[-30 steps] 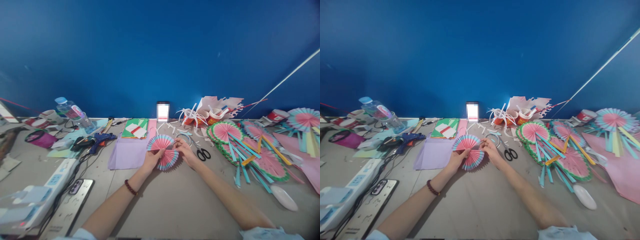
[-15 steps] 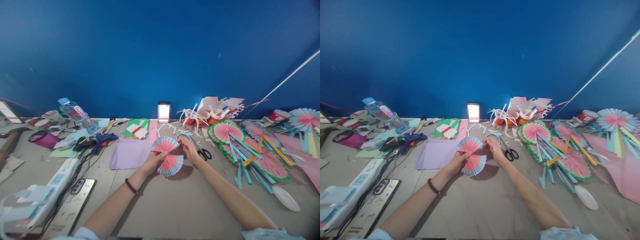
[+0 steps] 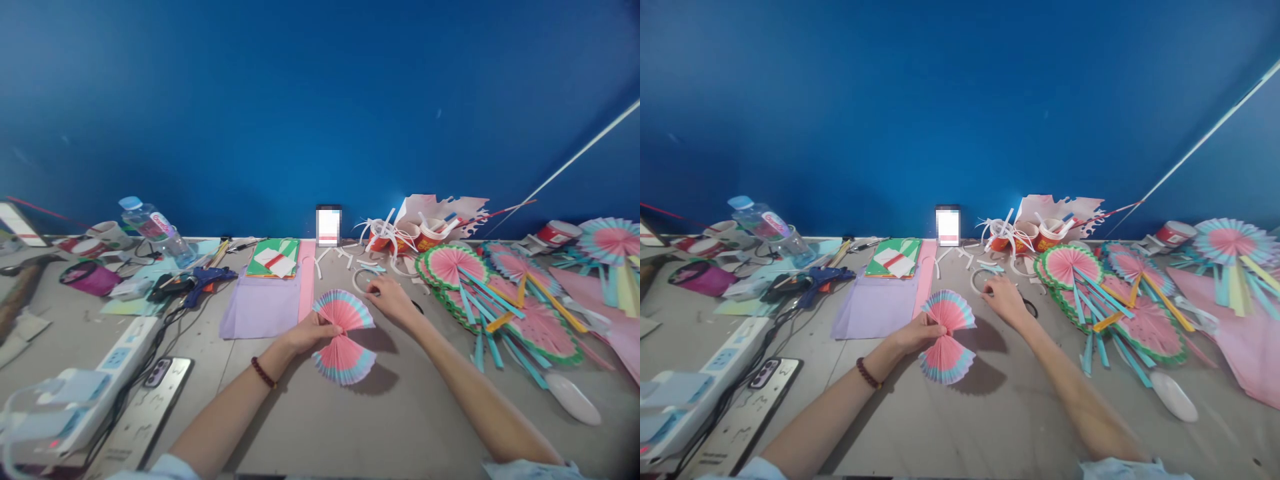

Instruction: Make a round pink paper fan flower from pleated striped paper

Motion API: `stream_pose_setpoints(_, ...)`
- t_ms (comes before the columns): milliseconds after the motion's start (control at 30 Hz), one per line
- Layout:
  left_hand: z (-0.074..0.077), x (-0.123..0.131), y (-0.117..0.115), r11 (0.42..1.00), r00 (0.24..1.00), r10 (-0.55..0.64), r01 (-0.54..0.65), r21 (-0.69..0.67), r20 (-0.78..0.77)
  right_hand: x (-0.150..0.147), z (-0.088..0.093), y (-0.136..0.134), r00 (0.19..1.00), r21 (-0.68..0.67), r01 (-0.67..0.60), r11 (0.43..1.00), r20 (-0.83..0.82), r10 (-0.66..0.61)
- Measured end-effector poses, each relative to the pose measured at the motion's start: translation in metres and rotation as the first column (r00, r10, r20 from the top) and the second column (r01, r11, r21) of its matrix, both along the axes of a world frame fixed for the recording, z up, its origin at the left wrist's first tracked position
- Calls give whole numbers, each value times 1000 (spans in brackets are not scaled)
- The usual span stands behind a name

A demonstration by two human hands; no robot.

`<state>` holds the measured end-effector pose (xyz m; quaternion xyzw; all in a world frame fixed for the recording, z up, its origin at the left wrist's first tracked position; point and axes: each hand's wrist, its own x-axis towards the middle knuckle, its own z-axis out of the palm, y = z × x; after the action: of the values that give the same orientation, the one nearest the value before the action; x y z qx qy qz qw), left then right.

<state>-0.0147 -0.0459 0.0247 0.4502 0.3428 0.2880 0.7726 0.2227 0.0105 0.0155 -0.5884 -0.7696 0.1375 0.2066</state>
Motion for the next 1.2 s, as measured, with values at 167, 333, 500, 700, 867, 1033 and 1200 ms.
stream_pose_setpoints(167,0,4,5,977,968,207,-198,-73,139,-1,10,-1,978,30,77,997,-197,-70)
stream_pose_setpoints(333,-1,4,10,943,914,330,-306,-134,235,-6,25,-3,813,-85,68,994,-573,-105)
stream_pose_setpoints(500,-6,2,14,917,871,399,-371,-148,287,-17,32,-7,462,-201,-74,977,-875,-146)
stream_pose_setpoints(700,-12,-2,17,911,876,407,-366,-192,261,-24,38,-14,209,-295,-291,910,-948,-241)
stream_pose_setpoints(867,-15,-3,19,918,887,395,-368,-150,239,-25,35,-16,387,-248,-267,931,-912,-132)
stream_pose_setpoints(1033,-10,0,19,918,885,397,-378,-122,242,-28,34,-16,494,-126,-269,955,-869,24)
stream_pose_setpoints(1200,-8,-1,18,929,903,371,-355,-106,217,-29,37,-18,529,-87,-271,959,-846,73)
